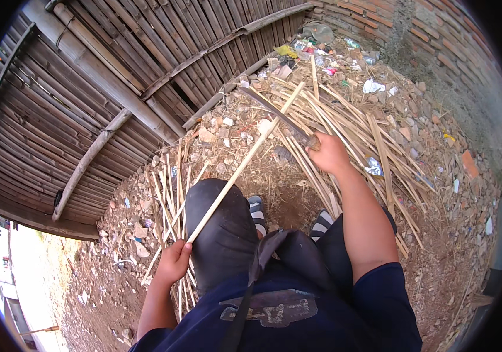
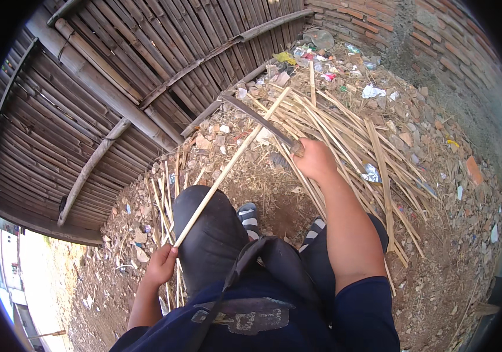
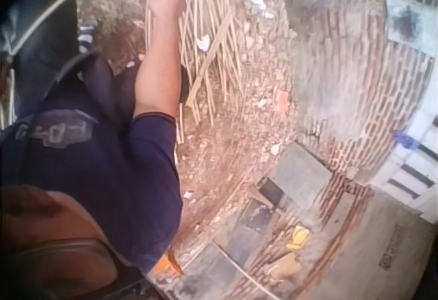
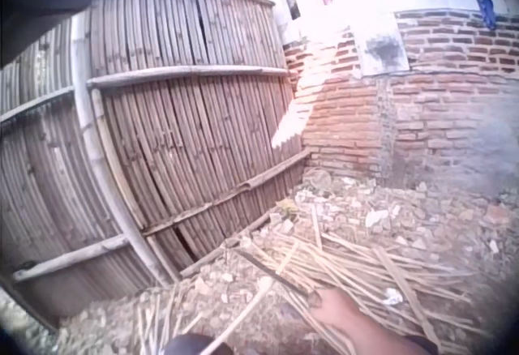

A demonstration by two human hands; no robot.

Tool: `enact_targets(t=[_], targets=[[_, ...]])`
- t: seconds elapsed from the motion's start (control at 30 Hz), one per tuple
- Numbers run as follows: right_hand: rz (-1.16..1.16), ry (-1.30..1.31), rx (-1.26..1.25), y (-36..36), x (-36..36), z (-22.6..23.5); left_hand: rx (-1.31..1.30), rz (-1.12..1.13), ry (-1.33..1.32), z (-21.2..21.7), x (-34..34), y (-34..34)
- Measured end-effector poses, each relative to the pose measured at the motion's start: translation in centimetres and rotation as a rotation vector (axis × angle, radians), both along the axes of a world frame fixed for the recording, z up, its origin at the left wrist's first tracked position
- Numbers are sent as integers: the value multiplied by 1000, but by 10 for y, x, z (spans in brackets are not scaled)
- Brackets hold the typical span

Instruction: The person strips thin layers from a bamboo pole using a large knife, working in an outdoor environment with discarded bamboo materials.

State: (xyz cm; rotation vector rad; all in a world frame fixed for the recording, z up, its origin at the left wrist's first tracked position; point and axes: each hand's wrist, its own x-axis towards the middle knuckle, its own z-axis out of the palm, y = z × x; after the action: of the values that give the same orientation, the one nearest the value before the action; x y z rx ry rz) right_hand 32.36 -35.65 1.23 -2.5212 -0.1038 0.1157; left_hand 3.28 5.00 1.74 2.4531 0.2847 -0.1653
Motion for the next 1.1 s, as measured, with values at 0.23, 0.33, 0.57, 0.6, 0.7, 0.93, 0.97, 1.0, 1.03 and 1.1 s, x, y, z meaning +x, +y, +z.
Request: enact_targets(t=[0.23,0.33,0.57,0.6,0.7,0.93,0.97,1.0,1.03,1.1], targets=[[80,-67,-55,18,-8,-1,66,343,-233,-31,-48,34],[122,-113,-92,26,-13,-2,64,454,-203,-52,-78,62],[208,-89,-154,42,-22,-2,191,622,-77,-91,-115,102],[206,-87,-166,45,-22,1,256,635,-82,-108,-119,114],[163,-149,-127,46,-26,-3,328,694,51,-139,-128,133],[155,-146,-139,38,-19,1,141,577,252,-204,-123,144],[146,-147,-147,39,-20,10,122,585,273,-213,-126,147],[128,-147,-163,36,-21,19,97,583,294,-213,-112,140],[134,-166,-129,33,-21,25,78,591,312,-211,-104,139],[140,-207,-70,24,-21,43,87,567,320,-225,-92,147]])
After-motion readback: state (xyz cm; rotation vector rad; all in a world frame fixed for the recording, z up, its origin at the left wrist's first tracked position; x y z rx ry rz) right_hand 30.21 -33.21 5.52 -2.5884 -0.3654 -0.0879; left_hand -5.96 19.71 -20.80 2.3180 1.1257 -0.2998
